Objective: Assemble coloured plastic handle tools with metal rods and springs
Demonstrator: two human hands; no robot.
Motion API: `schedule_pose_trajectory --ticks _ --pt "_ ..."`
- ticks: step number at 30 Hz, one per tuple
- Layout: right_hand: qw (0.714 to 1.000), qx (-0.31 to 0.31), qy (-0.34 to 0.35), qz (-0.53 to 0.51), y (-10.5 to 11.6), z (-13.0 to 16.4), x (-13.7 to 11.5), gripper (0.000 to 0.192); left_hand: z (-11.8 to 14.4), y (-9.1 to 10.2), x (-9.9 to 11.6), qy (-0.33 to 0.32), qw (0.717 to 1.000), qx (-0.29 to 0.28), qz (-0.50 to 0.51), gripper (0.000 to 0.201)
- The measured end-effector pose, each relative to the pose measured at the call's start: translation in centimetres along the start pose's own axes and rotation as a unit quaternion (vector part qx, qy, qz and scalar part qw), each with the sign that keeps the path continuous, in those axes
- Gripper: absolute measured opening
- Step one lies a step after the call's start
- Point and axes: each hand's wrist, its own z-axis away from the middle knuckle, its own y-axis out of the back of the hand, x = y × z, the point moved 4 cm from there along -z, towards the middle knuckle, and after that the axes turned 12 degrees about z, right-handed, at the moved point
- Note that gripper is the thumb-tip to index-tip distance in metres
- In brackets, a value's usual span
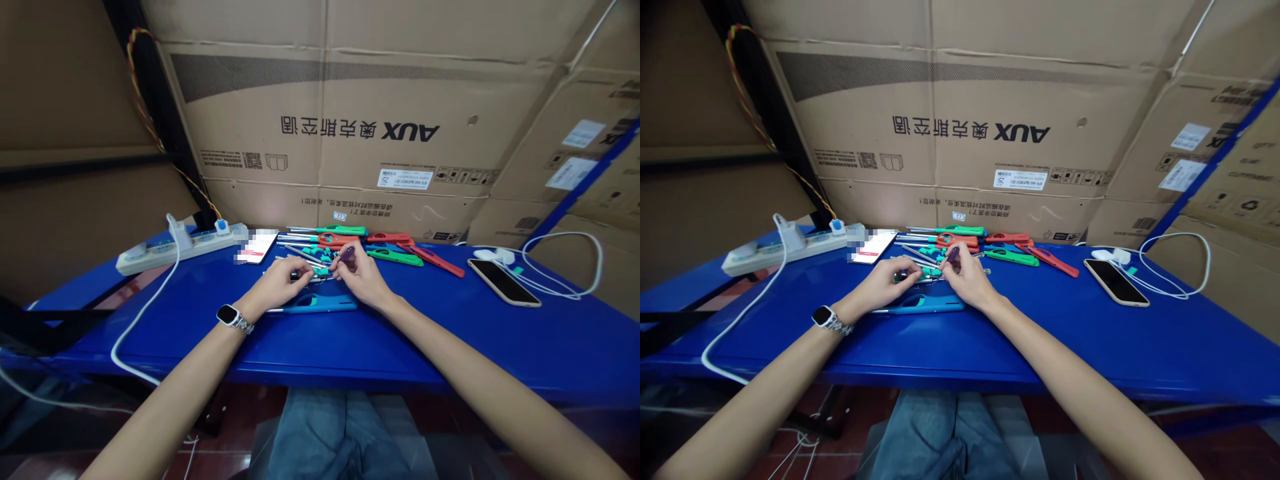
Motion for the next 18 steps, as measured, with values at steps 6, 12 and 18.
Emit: schedule_pose_trajectory --ticks 6,12,18 --pt "0.999 -0.010 -0.010 -0.029 -0.6 -0.1 0.1 0.015 0.0 -0.1 -0.2 0.004 1.000 -0.005 -0.007 0.022" --pt "0.990 0.028 -0.051 -0.131 0.0 -0.4 0.5 0.022 0.0 -0.2 0.2 -0.005 1.000 0.005 0.008 0.019" --pt "0.971 0.059 -0.058 -0.224 1.3 -0.6 0.7 0.032 -0.2 -1.2 0.4 0.005 0.999 0.018 0.039 0.018"
